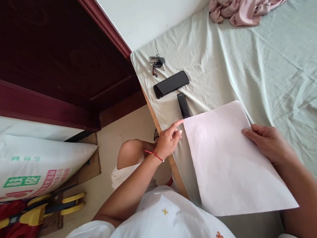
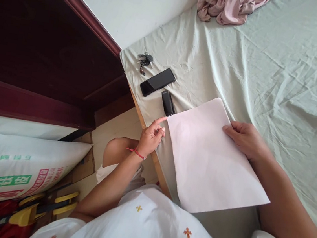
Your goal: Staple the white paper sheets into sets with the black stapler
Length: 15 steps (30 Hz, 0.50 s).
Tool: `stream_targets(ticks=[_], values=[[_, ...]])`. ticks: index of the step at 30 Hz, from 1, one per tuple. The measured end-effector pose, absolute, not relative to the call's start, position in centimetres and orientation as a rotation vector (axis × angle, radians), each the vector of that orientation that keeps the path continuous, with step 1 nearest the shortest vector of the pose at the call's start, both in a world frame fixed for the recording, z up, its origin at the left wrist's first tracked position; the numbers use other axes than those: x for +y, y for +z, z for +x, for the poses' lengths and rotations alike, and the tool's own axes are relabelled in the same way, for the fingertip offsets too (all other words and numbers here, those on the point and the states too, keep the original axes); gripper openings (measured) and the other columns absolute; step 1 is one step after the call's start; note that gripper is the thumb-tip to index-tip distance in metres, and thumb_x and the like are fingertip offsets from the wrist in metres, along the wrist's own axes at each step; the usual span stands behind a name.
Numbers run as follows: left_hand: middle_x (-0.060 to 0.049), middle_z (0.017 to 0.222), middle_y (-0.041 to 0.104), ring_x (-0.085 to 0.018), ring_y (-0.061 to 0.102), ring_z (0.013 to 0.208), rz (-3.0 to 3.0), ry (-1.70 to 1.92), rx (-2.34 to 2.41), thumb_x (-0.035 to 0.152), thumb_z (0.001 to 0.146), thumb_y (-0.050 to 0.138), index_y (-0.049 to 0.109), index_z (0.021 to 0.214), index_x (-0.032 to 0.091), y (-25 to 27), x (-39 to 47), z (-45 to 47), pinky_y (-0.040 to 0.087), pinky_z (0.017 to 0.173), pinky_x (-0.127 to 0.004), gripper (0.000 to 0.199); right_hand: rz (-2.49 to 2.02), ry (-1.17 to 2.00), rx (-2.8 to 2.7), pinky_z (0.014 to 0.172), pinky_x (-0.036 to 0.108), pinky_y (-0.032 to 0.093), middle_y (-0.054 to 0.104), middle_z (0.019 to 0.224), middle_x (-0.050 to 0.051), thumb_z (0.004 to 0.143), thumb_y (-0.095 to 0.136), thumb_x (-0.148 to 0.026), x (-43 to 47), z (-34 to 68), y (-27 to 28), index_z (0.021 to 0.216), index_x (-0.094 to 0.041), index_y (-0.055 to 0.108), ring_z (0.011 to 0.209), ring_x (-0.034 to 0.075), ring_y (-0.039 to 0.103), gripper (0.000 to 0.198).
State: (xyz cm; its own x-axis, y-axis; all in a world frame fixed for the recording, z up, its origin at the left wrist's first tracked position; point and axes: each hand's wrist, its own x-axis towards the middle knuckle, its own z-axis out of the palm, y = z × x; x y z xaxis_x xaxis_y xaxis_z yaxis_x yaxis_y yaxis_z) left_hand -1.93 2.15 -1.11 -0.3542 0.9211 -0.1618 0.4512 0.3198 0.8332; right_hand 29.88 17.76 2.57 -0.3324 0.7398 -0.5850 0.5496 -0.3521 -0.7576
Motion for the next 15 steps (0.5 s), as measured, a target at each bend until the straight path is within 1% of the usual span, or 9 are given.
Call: stream_targets(ticks=[3, 6, 8, 10, 12, 13, 15], values=[[0.003, 0.077, 0.067, -0.010, 0.050, 0.055, 1.157, 0.863, 1.915, 0.029, 0.104, 0.056, 0.071, 0.146, 0.022, -1.1, 2.7, -2.2, 0.043, 0.060, -0.022, 0.045, -1.766, 1.812, -1.587, 0.046, 0.025, 0.047, 0.074, 0.073, 0.001, 0.091, 0.075, -0.049, 17.6, 29.6, 3.0, 0.087, -0.023, 0.075, 0.056, 0.016, 0.064, 0.027], [0.005, 0.073, 0.063, -0.009, 0.046, 0.051, 1.067, 0.879, 1.866, 0.028, 0.102, 0.059, 0.068, 0.149, 0.022, -1.1, 3.3, -2.3, 0.039, 0.054, -0.021, 0.048, -1.736, 1.895, -1.459, 0.047, 0.026, 0.052, 0.078, 0.079, 0.002, 0.090, 0.078, -0.049, 17.5, 29.6, 3.0, 0.091, -0.024, 0.077, 0.059, 0.019, 0.069, 0.025], [0.007, 0.074, 0.062, -0.007, 0.043, 0.048, 0.962, 0.960, 1.835, 0.031, 0.100, 0.063, 0.065, 0.148, 0.021, -0.9, 3.4, -2.1, 0.036, 0.050, -0.021, 0.049, -1.685, 1.951, -1.415, 0.047, 0.026, 0.053, 0.078, 0.079, 0.002, 0.089, 0.081, -0.050, 17.4, 29.8, 3.0, 0.091, -0.024, 0.077, 0.059, 0.019, 0.069, 0.027], [0.007, 0.074, 0.061, -0.006, 0.042, 0.046, 0.822, 1.069, 1.826, 0.036, 0.098, 0.068, 0.068, 0.135, 0.018, -0.5, 3.4, -1.9, 0.033, 0.047, -0.021, 0.041, -1.635, 1.999, -1.404, 0.046, 0.026, 0.054, 0.078, 0.078, 0.002, 0.085, 0.086, -0.052, 17.4, 30.0, 3.0, 0.089, -0.023, 0.077, 0.057, 0.018, 0.069, 0.031], [0.005, 0.075, 0.062, -0.004, 0.040, 0.044, 0.694, 1.147, 1.814, 0.044, 0.095, 0.073, 0.069, 0.112, 0.016, 0.1, 3.4, -1.6, 0.030, 0.045, -0.021, 0.033, -1.620, 2.028, -1.407, 0.045, 0.026, 0.054, 0.078, 0.076, 0.003, 0.081, 0.089, -0.055, 17.4, 30.2, 3.0, 0.087, -0.022, 0.076, 0.056, 0.018, 0.069, 0.036], [0.005, 0.074, 0.062, -0.003, 0.038, 0.043, 0.651, 1.156, 1.795, 0.046, 0.094, 0.075, 0.068, 0.103, 0.016, 0.5, 3.5, -1.5, 0.028, 0.044, -0.020, 0.033, -1.622, 2.035, -1.414, 0.044, 0.026, 0.054, 0.078, 0.076, 0.004, 0.080, 0.090, -0.057, 17.4, 30.2, 2.9, 0.087, -0.022, 0.076, 0.056, 0.019, 0.069, 0.038], [0.004, 0.069, 0.061, -0.002, 0.034, 0.042, 0.601, 1.123, 1.733, 0.048, 0.092, 0.078, 0.067, 0.093, 0.015, 1.3, 3.9, -1.3, 0.025, 0.043, -0.020, 0.034, -1.625, 2.038, -1.444, 0.043, 0.026, 0.054, 0.079, 0.076, 0.004, 0.081, 0.089, -0.059, 17.4, 30.4, 2.9, 0.087, -0.022, 0.076, 0.056, 0.019, 0.070, 0.040]])
